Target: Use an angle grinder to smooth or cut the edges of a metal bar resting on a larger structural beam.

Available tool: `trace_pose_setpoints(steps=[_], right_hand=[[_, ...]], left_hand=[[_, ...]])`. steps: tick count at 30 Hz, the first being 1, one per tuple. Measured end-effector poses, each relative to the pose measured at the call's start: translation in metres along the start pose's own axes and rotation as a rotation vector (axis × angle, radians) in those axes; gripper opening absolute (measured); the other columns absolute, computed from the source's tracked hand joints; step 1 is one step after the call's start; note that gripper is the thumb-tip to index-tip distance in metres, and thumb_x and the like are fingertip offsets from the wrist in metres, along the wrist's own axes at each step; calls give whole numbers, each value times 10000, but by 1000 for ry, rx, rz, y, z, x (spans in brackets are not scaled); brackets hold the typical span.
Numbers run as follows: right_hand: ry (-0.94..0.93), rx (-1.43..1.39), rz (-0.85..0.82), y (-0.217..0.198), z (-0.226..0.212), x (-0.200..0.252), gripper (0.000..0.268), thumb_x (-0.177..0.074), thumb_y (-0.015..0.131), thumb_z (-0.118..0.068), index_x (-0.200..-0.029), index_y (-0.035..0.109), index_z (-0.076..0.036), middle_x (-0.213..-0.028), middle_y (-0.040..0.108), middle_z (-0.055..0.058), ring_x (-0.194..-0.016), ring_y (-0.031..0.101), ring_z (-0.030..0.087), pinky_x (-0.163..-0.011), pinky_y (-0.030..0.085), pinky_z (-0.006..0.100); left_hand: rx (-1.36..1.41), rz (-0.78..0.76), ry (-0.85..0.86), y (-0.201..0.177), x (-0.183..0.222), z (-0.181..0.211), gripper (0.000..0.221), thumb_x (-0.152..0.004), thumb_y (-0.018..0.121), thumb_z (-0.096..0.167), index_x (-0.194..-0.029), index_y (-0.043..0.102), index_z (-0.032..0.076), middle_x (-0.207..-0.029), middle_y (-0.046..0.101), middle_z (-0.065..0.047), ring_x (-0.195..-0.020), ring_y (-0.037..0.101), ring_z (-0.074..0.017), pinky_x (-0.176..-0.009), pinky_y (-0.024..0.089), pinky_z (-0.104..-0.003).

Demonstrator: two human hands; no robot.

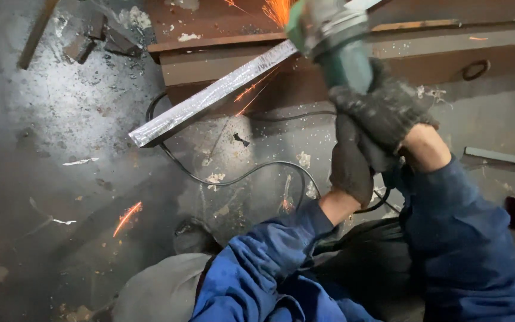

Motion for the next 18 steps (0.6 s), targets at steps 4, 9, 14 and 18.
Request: trace_pose_setpoints(steps=[4,9,14,18], right_hand=[[-140,97,-49,0,-27,12,1017,-790,753,-674,-1462,484,40,-1192,705,229,-1048,704,343,-856,558,454],[106,55,13,-12,-8,6,958,-783,740,-668,-1441,538,-1,-1185,724,212,-1050,712,325,-867,562,451],[101,24,-42,-1,-24,18,1018,-747,744,-658,-1478,486,2,-1230,714,219,-1087,701,321,-921,548,437],[-53,49,-157,11,-47,27,1024,-677,770,-641,-1457,522,-26,-1270,691,203,-1132,667,306,-935,522,435]], left_hand=[[95,-14,73,-13,-3,-14,697,-1087,367,624,-1468,521,60,-1344,616,-52,-1188,607,-151,-962,524,-283],[-36,-106,-46,-20,-26,-31,651,-1154,391,586,-1435,540,18,-1212,623,-86,-1051,613,-207,-873,521,-341],[-99,38,10,-16,2,-16,696,-1092,332,645,-1359,586,55,-1176,671,-63,-1008,656,-147,-817,540,-290],[594,-444,381,-65,-12,-78,575,-1236,297,324,-1175,581,-172,-984,633,-167,-905,640,-220,-708,523,-277]])
Point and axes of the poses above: each hand's wrist, its own x-axis away from the middle knuckle, its own y-axis out of the palm, z = x × y, the point moved 7 cm from there along -x, towards the middle knuckle
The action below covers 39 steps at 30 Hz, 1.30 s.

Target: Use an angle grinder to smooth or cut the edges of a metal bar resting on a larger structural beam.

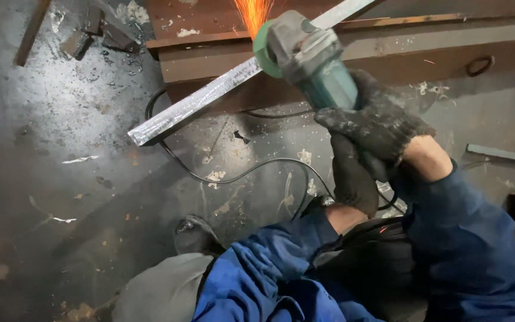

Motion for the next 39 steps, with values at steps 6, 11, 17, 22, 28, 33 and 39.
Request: trace_pose_setpoints(steps=[6,11,17,22,28,33,39], right_hand=[[280,16,145,-22,48,-7,919,-782,714,-622,-1477,534,-49,-1281,705,233,-1132,697,327,-953,549,451],[261,13,145,-15,42,6,933,-775,738,-613,-1481,509,-47,-1260,698,230,-1121,692,344,-933,555,464],[53,97,53,-5,41,1,986,-768,800,-593,-1489,468,-8,-1274,655,252,-1130,651,370,-921,530,499],[165,-58,179,-15,40,4,966,-798,732,-619,-1497,469,-7,-1257,703,235,-1135,700,338,-960,557,474],[38,-26,-18,8,28,9,1109,-728,809,-574,-1563,337,-17,-1368,599,237,-1218,607,347,-991,498,459],[88,-18,-49,13,26,10,1106,-701,798,-595,-1540,356,-28,-1346,622,232,-1210,633,335,-997,520,445],[6,36,-12,14,29,9,1069,-732,802,-596,-1543,398,-29,-1369,622,242,-1237,623,340,-1015,506,454]], left_hand=[[-702,521,-592,66,-40,12,618,-1102,384,630,-1147,613,58,-920,636,-26,-758,620,-135,-614,502,-286],[-676,465,-400,33,-21,-4,648,-1149,387,624,-1323,608,41,-1075,623,-15,-871,568,-105,-668,444,-236],[-670,505,-327,54,-23,7,681,-1081,349,605,-1417,572,56,-1264,663,-8,-1113,621,-101,-926,511,-246],[-638,599,-518,55,-20,2,722,-1140,321,596,-1449,532,-22,-1228,621,-71,-1059,602,-160,-884,497,-297],[-615,403,-87,44,-7,8,556,-1213,328,457,-1505,488,12,-1292,606,-56,-1105,555,-154,-885,469,-273],[-485,484,-432,63,-24,3,571,-1115,351,527,-1479,484,109,-1302,618,11,-1184,580,-116,-967,508,-260],[-575,504,-200,49,-11,9,644,-1104,349,593,-1435,562,84,-1284,651,-13,-1145,607,-116,-961,507,-257]])
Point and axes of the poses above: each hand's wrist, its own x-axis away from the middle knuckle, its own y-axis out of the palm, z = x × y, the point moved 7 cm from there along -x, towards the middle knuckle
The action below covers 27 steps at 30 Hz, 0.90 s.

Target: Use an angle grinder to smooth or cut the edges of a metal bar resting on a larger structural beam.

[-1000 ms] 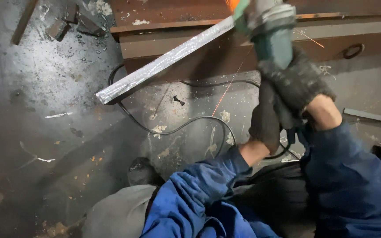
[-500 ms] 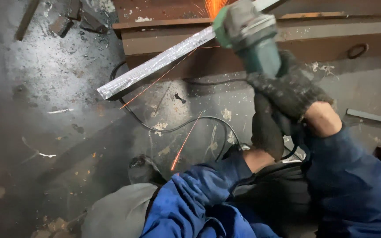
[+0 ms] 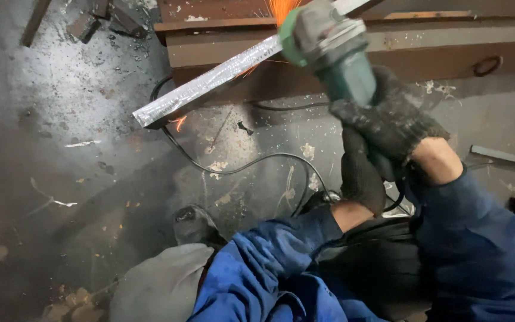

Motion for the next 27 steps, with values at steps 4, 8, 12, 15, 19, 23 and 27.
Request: trace_pose_setpoints(steps=[4,8,12,15,19,23,27], right_hand=[[-32,21,11,-7,-10,1,1056,-743,803,-597,-1544,413,-29,-1377,622,245,-1246,619,341,-1022,501,457],[228,-15,53,-16,1,6,1044,-755,749,-632,-1528,387,-32,-1295,653,243,-1123,673,339,-926,560,460],[101,-61,102,-12,7,4,1018,-791,748,-620,-1524,405,-2,-1280,663,252,-1113,678,344,-906,559,466],[-69,-80,72,2,11,3,1029,-800,774,-604,-1517,403,33,-1297,651,261,-1134,665,349,-912,551,462],[-204,-90,49,-6,-21,4,1036,-806,791,-594,-1513,400,56,-1308,643,267,-1148,657,352,-917,545,460],[184,-3,79,-13,7,4,1001,-773,721,-643,-1487,449,3,-1181,705,225,-1018,716,348,-871,584,474],[-44,7,23,1,-18,8,1096,-766,778,-658,-1516,376,32,-1247,630,255,-1099,640,367,-890,533,479]], left_hand=[[343,-334,255,-28,-8,-33,572,-1204,314,376,-1247,582,-128,-1081,663,-140,-842,627,-158,-695,517,-263],[-209,-70,-49,29,12,37,578,-1085,348,601,-1376,564,152,-1157,657,19,-976,616,-64,-792,498,-223],[3,-35,-126,-1,-2,-8,577,-1151,371,588,-1300,644,102,-1044,653,15,-862,581,-73,-659,452,-208],[-119,-24,-4,-20,8,-15,732,-1198,276,675,-1193,644,42,-888,603,-6,-722,525,-78,-571,416,-218],[3,16,-34,8,9,14,565,-1157,364,601,-1215,663,125,-906,614,58,-674,466,-45,-539,345,-218],[-44,-78,-125,-25,-7,-31,531,-1118,353,539,-1121,605,71,-893,571,18,-765,504,-84,-664,432,-257],[140,-38,-26,-11,6,-8,611,-1165,330,634,-1216,639,109,-1015,654,2,-809,570,-100,-625,450,-232]])
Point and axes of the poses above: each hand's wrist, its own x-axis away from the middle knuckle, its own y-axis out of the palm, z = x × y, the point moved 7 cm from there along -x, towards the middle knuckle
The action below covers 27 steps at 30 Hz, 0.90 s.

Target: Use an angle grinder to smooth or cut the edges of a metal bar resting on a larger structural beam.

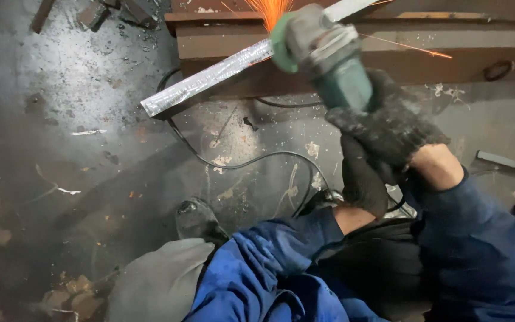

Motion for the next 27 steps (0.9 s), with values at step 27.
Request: trace_pose_setpoints(steps=[27], right_hand=[[-38,151,-78,21,-44,-2,1076,-723,791,-656,-1516,436,-21,-1263,673,247,-1115,677,370,-922,541,491]], left_hand=[[113,67,124,-12,1,21,525,-1109,342,513,-1311,606,106,-1166,678,25,-1014,633,-80,-883,520,-229]])
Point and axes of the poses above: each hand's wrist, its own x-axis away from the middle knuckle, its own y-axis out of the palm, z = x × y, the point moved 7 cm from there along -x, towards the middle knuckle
